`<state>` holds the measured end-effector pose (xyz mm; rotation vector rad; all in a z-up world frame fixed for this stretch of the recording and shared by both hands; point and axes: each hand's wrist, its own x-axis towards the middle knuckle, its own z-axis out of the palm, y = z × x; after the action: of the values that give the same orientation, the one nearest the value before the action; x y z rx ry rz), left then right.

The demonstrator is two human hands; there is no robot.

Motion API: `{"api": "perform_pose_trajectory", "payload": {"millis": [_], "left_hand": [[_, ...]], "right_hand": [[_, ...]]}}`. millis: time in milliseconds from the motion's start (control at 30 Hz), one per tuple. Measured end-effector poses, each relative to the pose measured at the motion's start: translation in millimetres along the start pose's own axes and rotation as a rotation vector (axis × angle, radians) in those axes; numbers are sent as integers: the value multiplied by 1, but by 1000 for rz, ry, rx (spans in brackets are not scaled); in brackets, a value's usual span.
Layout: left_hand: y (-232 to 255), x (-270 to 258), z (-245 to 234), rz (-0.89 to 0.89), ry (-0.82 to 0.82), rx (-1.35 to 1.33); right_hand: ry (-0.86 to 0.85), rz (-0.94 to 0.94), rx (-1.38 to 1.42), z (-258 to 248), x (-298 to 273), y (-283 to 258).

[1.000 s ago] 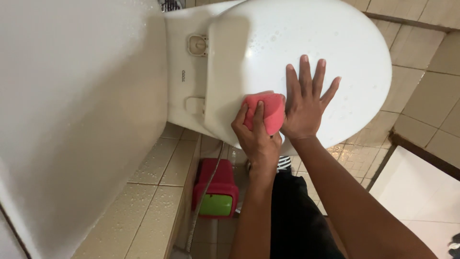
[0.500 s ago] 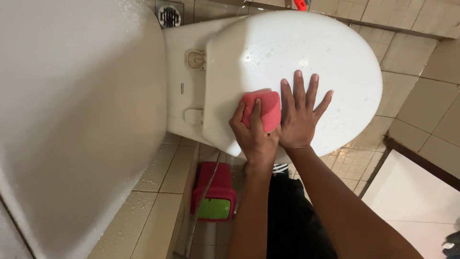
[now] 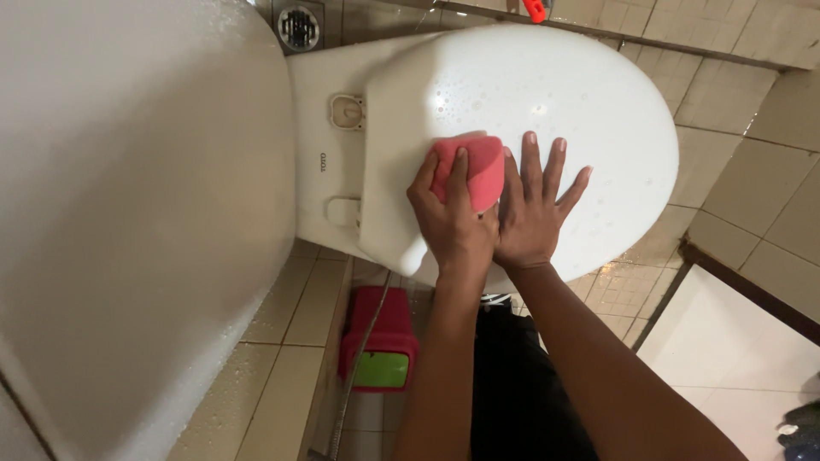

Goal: Cleaning the exterior and lid of a toilet bowl using a sponge and a water sprayer.

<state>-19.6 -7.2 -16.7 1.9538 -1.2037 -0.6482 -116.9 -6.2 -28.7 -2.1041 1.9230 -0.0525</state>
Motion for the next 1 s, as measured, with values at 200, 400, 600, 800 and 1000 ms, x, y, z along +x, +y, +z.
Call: {"api": "perform_pose_trajectory", "payload": {"millis": [200, 400, 600, 800, 1000], "left_hand": [[23, 37, 3, -743, 102, -890], [23, 44, -5, 33, -8, 43], [26, 51, -5, 48, -6, 28], [27, 48, -8, 18, -38, 74], [21, 40, -7, 11, -56, 85]], "right_hand": [[4, -5, -1, 4, -1, 2], [9, -12, 17, 1, 1, 0], [13, -27, 42, 0, 0, 1], [16, -40, 39, 1, -1, 1], [16, -34, 18, 2, -2, 2]]}}
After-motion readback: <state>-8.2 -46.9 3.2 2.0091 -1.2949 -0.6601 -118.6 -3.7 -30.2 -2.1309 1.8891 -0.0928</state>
